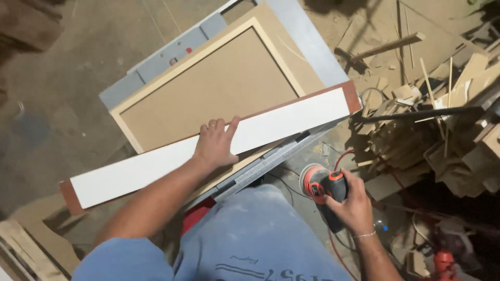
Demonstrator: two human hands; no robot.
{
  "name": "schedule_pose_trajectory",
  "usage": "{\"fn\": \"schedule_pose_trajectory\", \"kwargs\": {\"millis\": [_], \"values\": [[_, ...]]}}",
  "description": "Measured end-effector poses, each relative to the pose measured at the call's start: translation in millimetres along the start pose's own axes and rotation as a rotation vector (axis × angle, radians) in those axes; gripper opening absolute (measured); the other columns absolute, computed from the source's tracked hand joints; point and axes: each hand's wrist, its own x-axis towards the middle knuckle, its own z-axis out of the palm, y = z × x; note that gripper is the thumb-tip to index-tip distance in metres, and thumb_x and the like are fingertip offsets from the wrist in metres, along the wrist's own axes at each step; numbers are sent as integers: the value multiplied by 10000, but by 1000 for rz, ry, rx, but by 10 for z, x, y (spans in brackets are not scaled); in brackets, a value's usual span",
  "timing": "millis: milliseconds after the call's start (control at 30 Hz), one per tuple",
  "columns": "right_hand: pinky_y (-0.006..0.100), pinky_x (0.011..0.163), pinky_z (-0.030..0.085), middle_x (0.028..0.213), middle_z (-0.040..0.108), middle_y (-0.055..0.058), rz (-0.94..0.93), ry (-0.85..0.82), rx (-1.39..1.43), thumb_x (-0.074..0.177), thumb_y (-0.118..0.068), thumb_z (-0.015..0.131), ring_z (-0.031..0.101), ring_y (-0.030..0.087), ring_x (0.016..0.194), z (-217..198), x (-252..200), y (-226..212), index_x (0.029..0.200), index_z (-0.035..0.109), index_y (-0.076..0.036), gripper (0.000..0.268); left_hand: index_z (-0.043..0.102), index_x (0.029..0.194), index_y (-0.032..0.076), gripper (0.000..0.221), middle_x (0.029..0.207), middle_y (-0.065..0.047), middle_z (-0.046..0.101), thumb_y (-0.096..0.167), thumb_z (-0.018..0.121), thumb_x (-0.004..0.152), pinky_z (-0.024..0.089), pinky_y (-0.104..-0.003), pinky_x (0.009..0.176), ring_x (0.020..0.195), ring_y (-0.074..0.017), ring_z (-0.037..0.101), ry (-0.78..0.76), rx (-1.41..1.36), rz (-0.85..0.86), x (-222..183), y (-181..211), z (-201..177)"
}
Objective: Sanding the surfaces and edges of wooden frame components using an electric orbital sander.
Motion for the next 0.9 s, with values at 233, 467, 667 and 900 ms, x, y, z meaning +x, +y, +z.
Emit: {"fn": "schedule_pose_trajectory", "kwargs": {"millis": [233, 467, 667, 900], "values": [[473, 917, 529, 1361, 572, 95, -77, -28, -99, 625, -287, 841, 608, 292, 1226, 12, -9, -318, 1478, 502, -211, 921, 282, 1597, 151, 1207, 1235, -202, 594, 711, 809, 666, 505, -464, 856, 1054, -343, 595, -17, -47, -55, -171, -33, 94], [461, 912, 528, 1353, 567, 124, -77, -7, -164, 634, -214, 820, 607, 307, 1213, 72, -163, -711, 1511, 473, -205, 943, 224, 1642, 124, 1169, 1313, -227, 556, 663, 760, 754, 478, -479, 938, 1139, -353, 558, -71, -99, 4, -168, -181, -11], [432, 1008, 492, 1395, 575, 102, 80, 25, -170, 633, -211, 834, 603, 287, 1257, 38, -339, -1446, 1486, 536, -252, 905, 183, 1659, 128, 1171, 1359, -215, 554, 754, 678, 802, 463, -445, 934, 1138, -324, 571, -29, -45, 54, -177, -271, 233], [368, 1128, 379, 1443, 554, 172, -30, 211, -96, 668, -119, 813, 541, 269, 1310, -155, -397, -1994, 1484, 526, -58, 868, 510, 1472, 203, 945, 1515, -160, 503, 835, 598, 774, 340, -552, 1085, 1327, -364, 485, 368, -253, -125, -53, -1053, 947]]}}
